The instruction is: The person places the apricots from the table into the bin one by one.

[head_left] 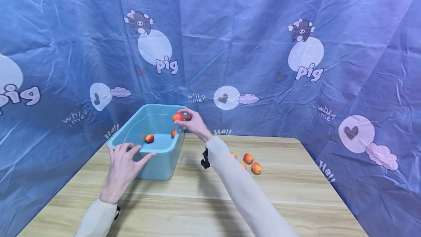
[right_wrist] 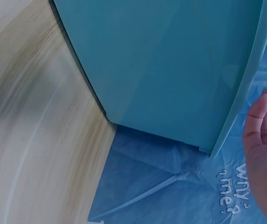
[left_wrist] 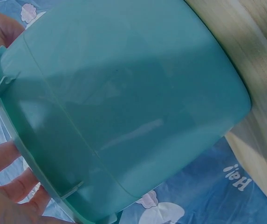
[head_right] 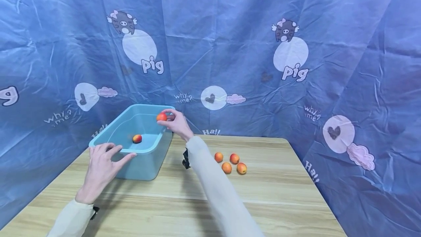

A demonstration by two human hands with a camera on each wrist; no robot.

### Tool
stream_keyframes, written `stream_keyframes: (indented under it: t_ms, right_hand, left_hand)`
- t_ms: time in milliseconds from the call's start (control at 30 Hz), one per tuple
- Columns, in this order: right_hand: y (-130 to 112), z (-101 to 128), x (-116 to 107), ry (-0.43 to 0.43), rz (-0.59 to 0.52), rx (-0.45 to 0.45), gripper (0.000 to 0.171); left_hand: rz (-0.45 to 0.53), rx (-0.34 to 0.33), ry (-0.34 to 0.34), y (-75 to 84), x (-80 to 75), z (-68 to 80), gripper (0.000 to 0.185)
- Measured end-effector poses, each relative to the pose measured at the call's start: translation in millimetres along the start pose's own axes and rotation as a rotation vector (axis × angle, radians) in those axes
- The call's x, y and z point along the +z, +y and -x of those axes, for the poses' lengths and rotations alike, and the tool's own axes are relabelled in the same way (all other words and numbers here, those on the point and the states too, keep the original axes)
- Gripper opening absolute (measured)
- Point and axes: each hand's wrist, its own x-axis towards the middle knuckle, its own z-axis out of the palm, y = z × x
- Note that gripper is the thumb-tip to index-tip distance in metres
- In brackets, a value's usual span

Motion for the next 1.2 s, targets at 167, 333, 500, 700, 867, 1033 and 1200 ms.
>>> stream_keyframes:
  t_ms: [167, 333, 500, 700, 867, 1033, 1200]
  right_hand:
    - [0.6, -1.0, 3.8, 0.001, 0.020, -0.010, 0.043]
    - [0.8, -2.8, 11.2, -0.009, 0.069, -0.002, 0.044]
    - [-1.6, -5.1, 19.1, 0.045, 0.130, 0.004, 0.042]
    - [-6.8, -8.4, 26.2, 0.071, 0.153, 0.034, 0.042]
    - [-9.0, -8.5, 28.2, 0.112, 0.166, 0.103, 0.042]
    - [-10.5, -7.9, 31.8, 0.105, 0.188, 0.104, 0.043]
    - [-12.1, -7.3, 35.9, 0.110, 0.199, 0.089, 0.043]
  left_hand:
    - [-0.002, -0.007, -0.008, 1.1, -0.5, -0.8, 0.051]
    - [-0.006, -0.003, -0.009, 1.6, -1.0, -1.0, 0.052]
    - [-0.006, 0.002, -0.009, 1.8, -1.0, -1.6, 0.053]
    - [-0.008, -0.003, -0.011, 1.9, 0.2, -1.7, 0.053]
    - [-0.009, 0.005, -0.012, 3.7, 1.3, -2.7, 0.055]
    - [-0.007, 0.012, 0.000, 3.1, 0.9, -2.3, 0.056]
    - [-0.012, 0.027, 0.009, 1.5, 0.0, -1.7, 0.054]
